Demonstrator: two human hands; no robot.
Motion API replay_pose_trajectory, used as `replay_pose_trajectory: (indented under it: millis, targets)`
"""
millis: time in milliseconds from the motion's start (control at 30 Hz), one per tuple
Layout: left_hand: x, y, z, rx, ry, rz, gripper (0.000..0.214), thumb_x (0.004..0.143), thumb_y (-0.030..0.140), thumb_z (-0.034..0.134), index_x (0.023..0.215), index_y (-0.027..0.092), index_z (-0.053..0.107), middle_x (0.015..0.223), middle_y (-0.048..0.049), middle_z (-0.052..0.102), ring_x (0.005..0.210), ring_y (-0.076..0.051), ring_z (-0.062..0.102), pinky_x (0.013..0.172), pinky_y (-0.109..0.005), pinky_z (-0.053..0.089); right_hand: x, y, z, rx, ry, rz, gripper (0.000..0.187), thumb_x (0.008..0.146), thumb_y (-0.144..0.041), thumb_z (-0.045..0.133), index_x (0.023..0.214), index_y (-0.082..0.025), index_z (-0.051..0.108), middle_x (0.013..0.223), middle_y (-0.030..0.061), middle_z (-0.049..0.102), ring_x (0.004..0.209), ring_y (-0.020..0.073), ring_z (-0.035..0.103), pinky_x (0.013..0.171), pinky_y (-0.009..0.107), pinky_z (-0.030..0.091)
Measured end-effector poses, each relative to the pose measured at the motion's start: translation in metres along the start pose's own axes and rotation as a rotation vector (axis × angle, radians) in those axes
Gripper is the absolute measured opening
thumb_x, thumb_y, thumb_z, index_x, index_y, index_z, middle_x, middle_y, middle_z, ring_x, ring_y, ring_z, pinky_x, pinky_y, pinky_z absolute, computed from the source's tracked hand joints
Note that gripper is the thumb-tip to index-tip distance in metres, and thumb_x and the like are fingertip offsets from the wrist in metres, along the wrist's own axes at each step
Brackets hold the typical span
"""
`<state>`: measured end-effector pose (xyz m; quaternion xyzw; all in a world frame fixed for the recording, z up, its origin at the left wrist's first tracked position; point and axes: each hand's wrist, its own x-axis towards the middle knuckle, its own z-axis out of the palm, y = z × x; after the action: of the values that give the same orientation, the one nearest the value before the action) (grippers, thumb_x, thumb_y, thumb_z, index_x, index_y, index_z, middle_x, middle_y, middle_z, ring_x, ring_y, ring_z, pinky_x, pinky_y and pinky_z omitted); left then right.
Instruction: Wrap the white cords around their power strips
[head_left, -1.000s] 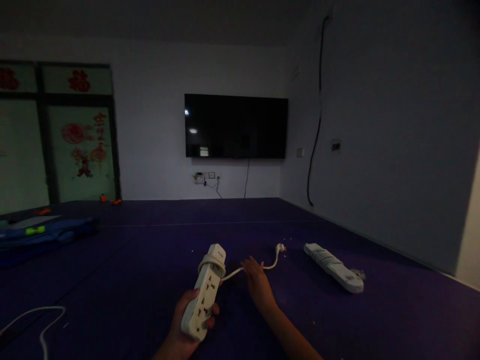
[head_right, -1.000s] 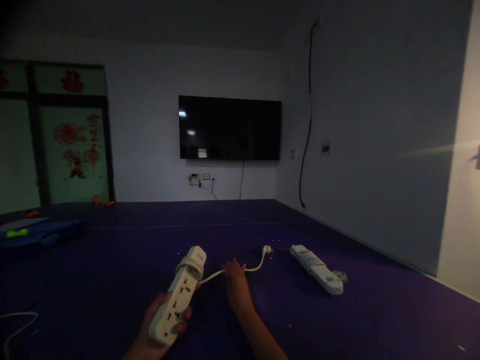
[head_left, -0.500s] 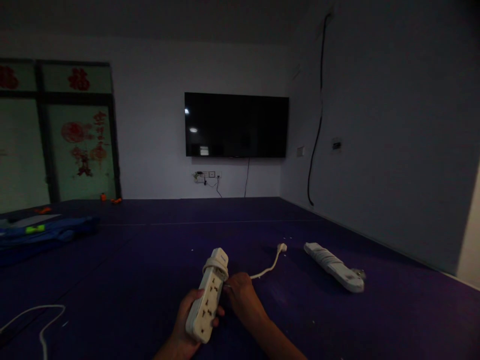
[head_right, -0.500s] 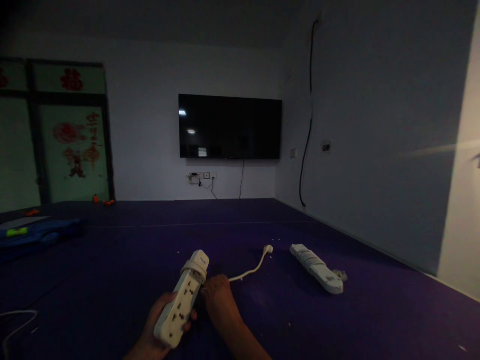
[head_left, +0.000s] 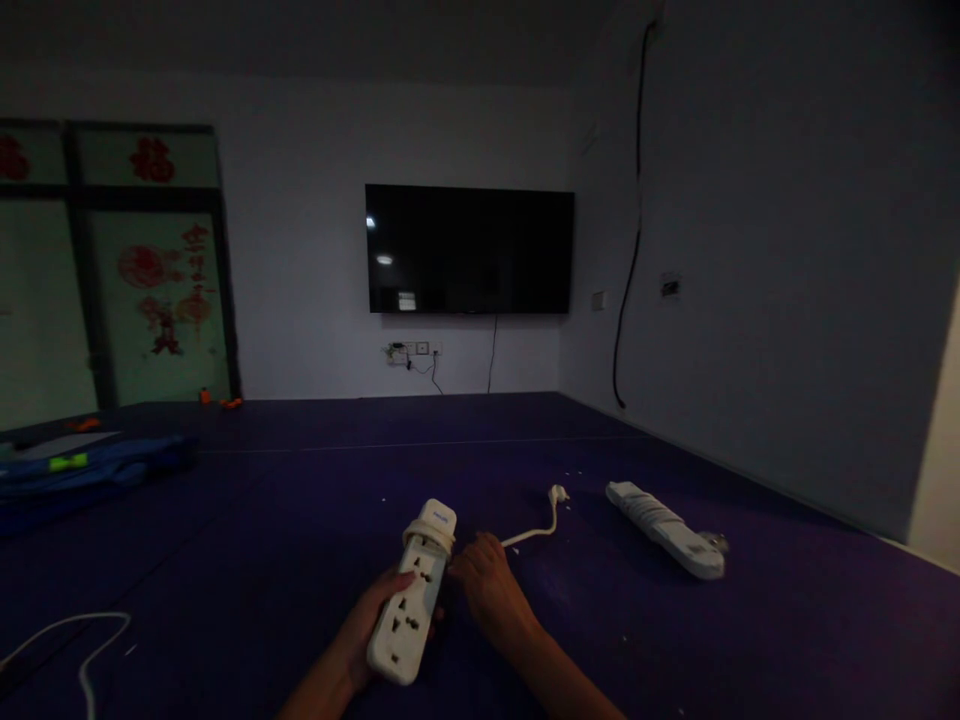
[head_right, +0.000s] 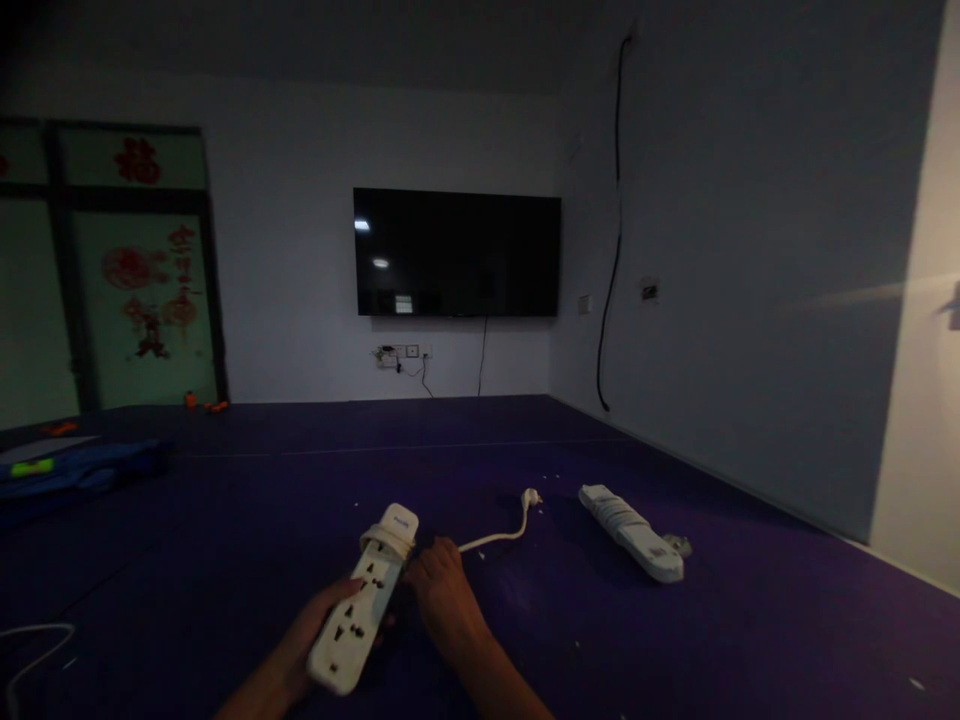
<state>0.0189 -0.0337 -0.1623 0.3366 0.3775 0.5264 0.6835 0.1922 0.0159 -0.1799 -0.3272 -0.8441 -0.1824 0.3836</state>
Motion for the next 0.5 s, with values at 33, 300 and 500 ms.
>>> replay_pose_trajectory:
  millis: [33,300,500]
  targets:
    - [0.0008,-0.0013,0.0008,0.041,0.017,0.029,0.035,0.066,0.025,0.066,0.097,0.010,0.058,0.060,-0.0073,0.067,0.048,-0.020,0.063,0.048,-0.028,0.045,-0.0004,0.0013,0.0015,0.003,0.015,-0.019,0.011,0.081,-0.010,0.055,0.079,-0.019,0.061,0.073,0.0008,0.059,0.078,0.0165,0.052,0.094,0.038,0.030]
    - [0.0021,-0.0047,0.0044,0.063,0.090,0.069,0.033,0.059,0.026,0.073,0.086,0.013,0.061,0.056,-0.0040,0.066,0.047,-0.018,0.063,0.044,-0.023,0.043,-0.0032,-0.0005,0.0066,0.006,0.048,0.010,0.011,0.081,-0.010,0.055,0.080,-0.020,0.060,0.075,0.0005,0.059,0.080,0.0167,0.051,0.096,0.040,0.030]
    - [0.0027,-0.0074,0.0098,-0.048,0.130,0.051,0.023,0.068,0.028,0.066,0.080,0.009,0.062,0.053,-0.0058,0.066,0.041,-0.014,0.059,0.041,-0.020,0.041,-0.0022,-0.0047,0.0059,0.019,-0.005,0.050,0.016,0.082,-0.007,0.051,0.077,-0.020,0.061,0.076,0.0007,0.060,0.080,0.0164,0.052,0.097,0.039,0.028]
